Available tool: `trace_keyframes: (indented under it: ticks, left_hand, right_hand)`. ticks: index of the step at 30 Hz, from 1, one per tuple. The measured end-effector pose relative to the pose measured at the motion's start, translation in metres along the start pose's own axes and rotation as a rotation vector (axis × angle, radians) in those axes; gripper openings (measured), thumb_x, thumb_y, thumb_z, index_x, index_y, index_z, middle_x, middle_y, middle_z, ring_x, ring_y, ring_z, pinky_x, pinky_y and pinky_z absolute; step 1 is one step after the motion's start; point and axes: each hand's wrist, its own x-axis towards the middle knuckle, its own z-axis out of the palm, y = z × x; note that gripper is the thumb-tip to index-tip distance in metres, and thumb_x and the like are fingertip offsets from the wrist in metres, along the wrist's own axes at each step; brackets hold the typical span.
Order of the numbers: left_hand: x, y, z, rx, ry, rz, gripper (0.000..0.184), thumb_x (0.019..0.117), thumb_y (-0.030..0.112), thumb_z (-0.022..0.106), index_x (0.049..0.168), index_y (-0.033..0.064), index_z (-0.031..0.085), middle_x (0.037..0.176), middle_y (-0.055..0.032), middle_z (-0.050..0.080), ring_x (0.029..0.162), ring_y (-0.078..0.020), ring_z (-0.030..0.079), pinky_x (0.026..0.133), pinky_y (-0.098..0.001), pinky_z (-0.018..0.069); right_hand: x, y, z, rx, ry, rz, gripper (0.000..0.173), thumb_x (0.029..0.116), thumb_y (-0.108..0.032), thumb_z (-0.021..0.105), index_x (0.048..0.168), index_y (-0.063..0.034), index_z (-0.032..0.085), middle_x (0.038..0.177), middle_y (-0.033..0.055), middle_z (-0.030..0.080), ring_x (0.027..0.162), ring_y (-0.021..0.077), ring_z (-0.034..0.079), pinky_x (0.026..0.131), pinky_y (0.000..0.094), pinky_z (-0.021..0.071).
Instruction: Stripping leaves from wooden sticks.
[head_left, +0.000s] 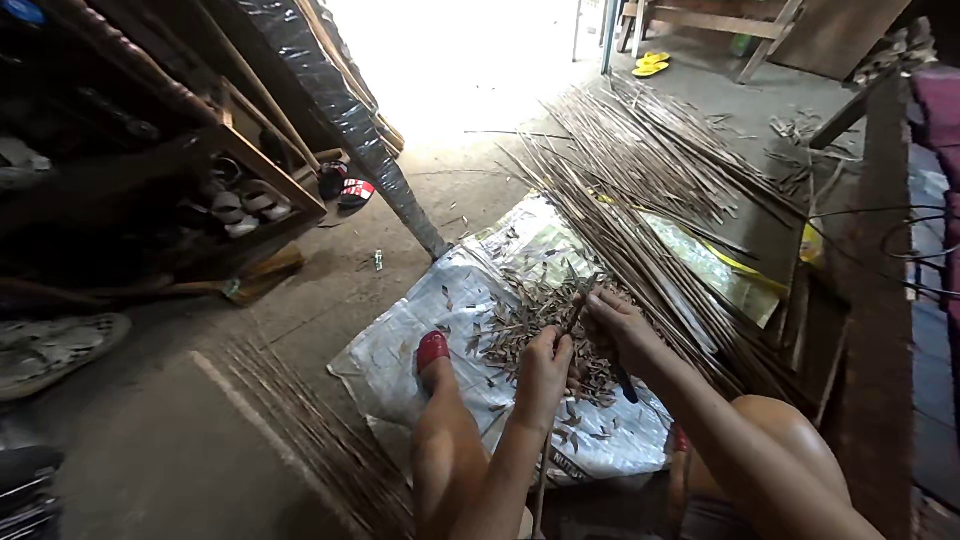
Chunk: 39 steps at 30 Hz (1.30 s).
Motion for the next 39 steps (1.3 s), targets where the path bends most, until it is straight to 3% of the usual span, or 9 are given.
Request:
trace_keyframes:
  ticks: [4,8,12,15,19,24,32,36,39]
  left_hand:
    - [0.001,-0.004,0.0,0.159,0.077,0.175,0.025,0.1062,0.01,0.052,0.114,-0.0067,0.068,0.098,-0.0134,0.065,0.065,-0.0088,0.065,0.062,-0.0231,0.0585]
    - [0.008,0.007,-0.002,0.299,0.134,0.29,0.026,0.1049,0.01,0.053,0.11,-0.008,0.071,0.096,-0.018,0.067,0.069,-0.0149,0.068,0.068,-0.0278,0.0599]
    - [0.012,0.013,-0.004,0.223,0.14,0.275,0.028,0.1063,0.01,0.049,0.116,-0.0071,0.069,0.088,-0.0119,0.068,0.064,-0.0081,0.064,0.064,-0.0235,0.0566]
    - [0.015,0.009,-0.003,0.164,0.187,0.256,0.026,0.1051,0.009,0.05,0.11,-0.0035,0.072,0.084,-0.007,0.067,0.069,-0.0045,0.058,0.068,-0.022,0.0483]
    - [0.013,0.009,-0.002,0.025,0.057,0.172,0.025,0.1059,0.009,0.05,0.11,-0.0045,0.071,0.099,-0.0104,0.069,0.077,-0.0066,0.065,0.074,-0.0248,0.0558]
    - [0.004,0.012,0.0,-0.092,-0.106,0.143,0.026,0.1074,0.01,0.049,0.116,-0.0072,0.067,0.075,-0.0021,0.068,0.06,-0.0053,0.066,0.064,-0.0231,0.0593]
    - [0.003,0.017,0.005,-0.217,-0.129,0.086,0.026,0.1078,0.009,0.045,0.123,-0.0056,0.06,0.076,-0.0018,0.063,0.056,-0.0071,0.063,0.058,-0.0247,0.0598]
    - [0.012,0.018,0.006,-0.307,-0.05,0.061,0.019,0.1087,0.011,0.048,0.108,-0.0042,0.059,0.07,-0.0019,0.06,0.053,-0.0095,0.063,0.055,-0.0264,0.06]
    - [0.015,0.015,0.003,-0.35,-0.049,0.065,0.02,0.109,0.011,0.047,0.106,-0.0045,0.059,0.068,-0.0014,0.061,0.053,-0.0096,0.064,0.056,-0.026,0.0599]
  right_hand:
    - [-0.001,-0.004,0.001,0.017,0.011,0.062,0.029,0.1121,-0.023,0.033,0.116,-0.005,0.056,0.067,-0.0064,0.047,0.047,0.0001,0.04,0.043,0.0146,0.0357]
    - [-0.001,-0.007,0.0,-0.016,0.009,0.085,0.028,0.1125,-0.025,0.033,0.108,-0.0085,0.055,0.066,-0.0062,0.048,0.047,0.0004,0.04,0.043,0.0152,0.0357]
    - [-0.004,-0.009,-0.001,-0.258,-0.017,-0.037,0.029,0.1089,-0.019,0.043,0.132,-0.005,0.054,0.074,-0.0059,0.051,0.053,-0.0001,0.044,0.047,0.0161,0.0384]
    - [-0.008,-0.01,-0.001,-0.323,-0.038,-0.067,0.034,0.1079,-0.02,0.045,0.135,-0.0043,0.056,0.075,-0.0071,0.052,0.053,-0.0011,0.043,0.048,0.0158,0.0373]
    - [-0.007,-0.014,-0.001,-0.157,0.073,-0.007,0.022,0.1041,-0.017,0.052,0.122,-0.0048,0.057,0.073,-0.0062,0.054,0.049,-0.0014,0.043,0.045,0.0147,0.0373]
    - [0.001,-0.022,-0.009,-0.02,0.168,0.042,0.002,0.1016,-0.004,0.056,0.101,-0.0047,0.057,0.06,-0.0057,0.049,0.043,-0.0007,0.041,0.041,0.0141,0.0356]
    - [0.003,-0.02,-0.006,-0.068,0.133,0.077,0.009,0.0995,-0.003,0.057,0.091,-0.006,0.056,0.057,-0.0056,0.047,0.043,-0.0003,0.038,0.041,0.0147,0.0336]
    - [0.004,-0.016,-0.006,-0.053,0.077,0.046,0.006,0.099,-0.004,0.059,0.093,-0.0049,0.06,0.059,-0.0057,0.051,0.043,-0.0014,0.039,0.041,0.0141,0.0337]
    - [0.002,-0.019,-0.007,-0.07,0.069,0.045,0.005,0.0995,-0.005,0.06,0.096,-0.0034,0.064,0.061,-0.0061,0.052,0.044,-0.002,0.039,0.042,0.0138,0.0344]
